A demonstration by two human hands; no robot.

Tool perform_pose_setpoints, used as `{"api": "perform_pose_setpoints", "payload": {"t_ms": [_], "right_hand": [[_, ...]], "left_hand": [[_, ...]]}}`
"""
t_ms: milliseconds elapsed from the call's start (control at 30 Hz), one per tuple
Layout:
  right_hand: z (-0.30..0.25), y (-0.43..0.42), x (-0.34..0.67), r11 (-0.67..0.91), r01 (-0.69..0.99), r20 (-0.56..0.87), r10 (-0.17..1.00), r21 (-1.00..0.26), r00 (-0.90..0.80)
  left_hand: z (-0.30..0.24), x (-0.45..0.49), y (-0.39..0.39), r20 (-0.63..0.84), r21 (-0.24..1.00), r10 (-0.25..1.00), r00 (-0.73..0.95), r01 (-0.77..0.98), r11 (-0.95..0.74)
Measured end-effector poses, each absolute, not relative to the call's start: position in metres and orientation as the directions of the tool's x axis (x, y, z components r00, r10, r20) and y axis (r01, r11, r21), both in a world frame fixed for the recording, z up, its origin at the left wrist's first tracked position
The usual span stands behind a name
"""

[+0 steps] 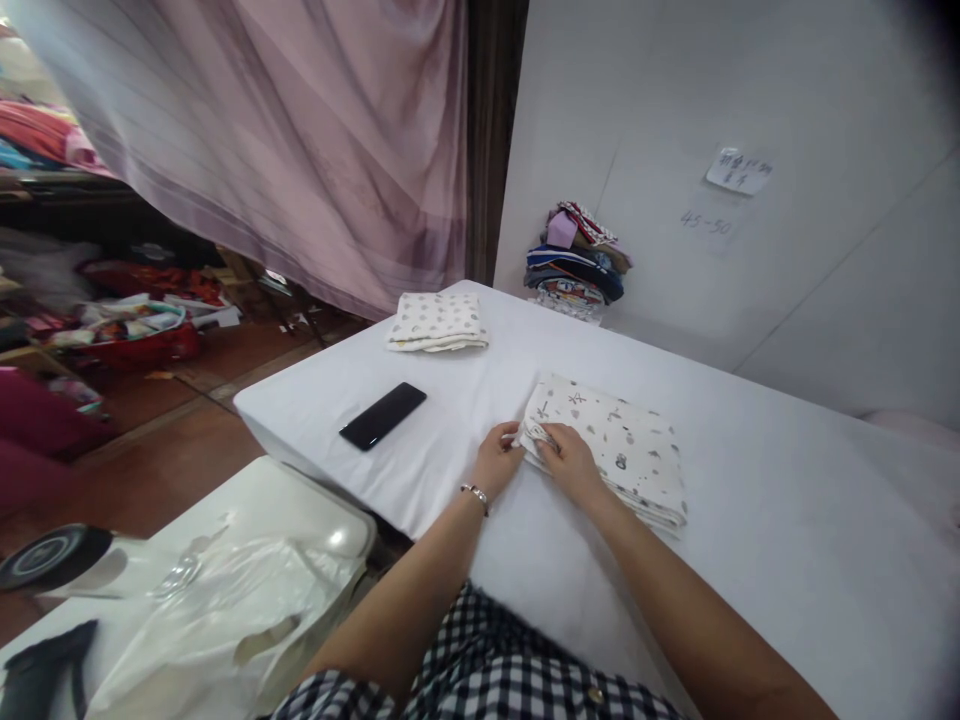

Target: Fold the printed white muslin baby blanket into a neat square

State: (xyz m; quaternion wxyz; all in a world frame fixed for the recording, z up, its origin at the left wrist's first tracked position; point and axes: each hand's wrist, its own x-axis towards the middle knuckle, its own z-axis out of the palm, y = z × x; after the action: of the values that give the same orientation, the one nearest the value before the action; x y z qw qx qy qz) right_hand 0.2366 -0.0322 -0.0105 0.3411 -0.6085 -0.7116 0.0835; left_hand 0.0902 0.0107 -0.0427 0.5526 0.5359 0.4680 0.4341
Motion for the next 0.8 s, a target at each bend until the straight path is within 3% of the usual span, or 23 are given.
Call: {"api": "perform_pose_setpoints", "payload": {"t_ms": [200, 300, 467, 800], "right_hand": [[-0.014, -0.037, 0.229, 0.333, 0.877, 0.438, 0.884, -0.346, -0.163], [-0.014, -0.035, 0.229, 0.291, 0.853, 0.441, 0.894, -0.434, -0.081], [-0.016, -0.028, 0.235, 0.063, 0.747, 0.332, 0.918, -0.662, 0.216], [-0.015, -0.037, 0.229, 0.26, 0.829, 0.425, 0.905, -0.495, -0.03]], "left_hand": [[-0.051, 0.092, 0.016, -0.06, 0.998, 0.986, 0.153, -0.016, 0.063], [-0.054, 0.092, 0.017, -0.057, 0.998, 0.988, 0.142, -0.028, 0.061], [-0.052, 0.091, 0.016, -0.033, 0.999, 0.986, 0.163, 0.03, 0.029], [-0.044, 0.092, 0.012, -0.01, 0.993, 0.981, 0.196, 0.115, -0.013]]}}
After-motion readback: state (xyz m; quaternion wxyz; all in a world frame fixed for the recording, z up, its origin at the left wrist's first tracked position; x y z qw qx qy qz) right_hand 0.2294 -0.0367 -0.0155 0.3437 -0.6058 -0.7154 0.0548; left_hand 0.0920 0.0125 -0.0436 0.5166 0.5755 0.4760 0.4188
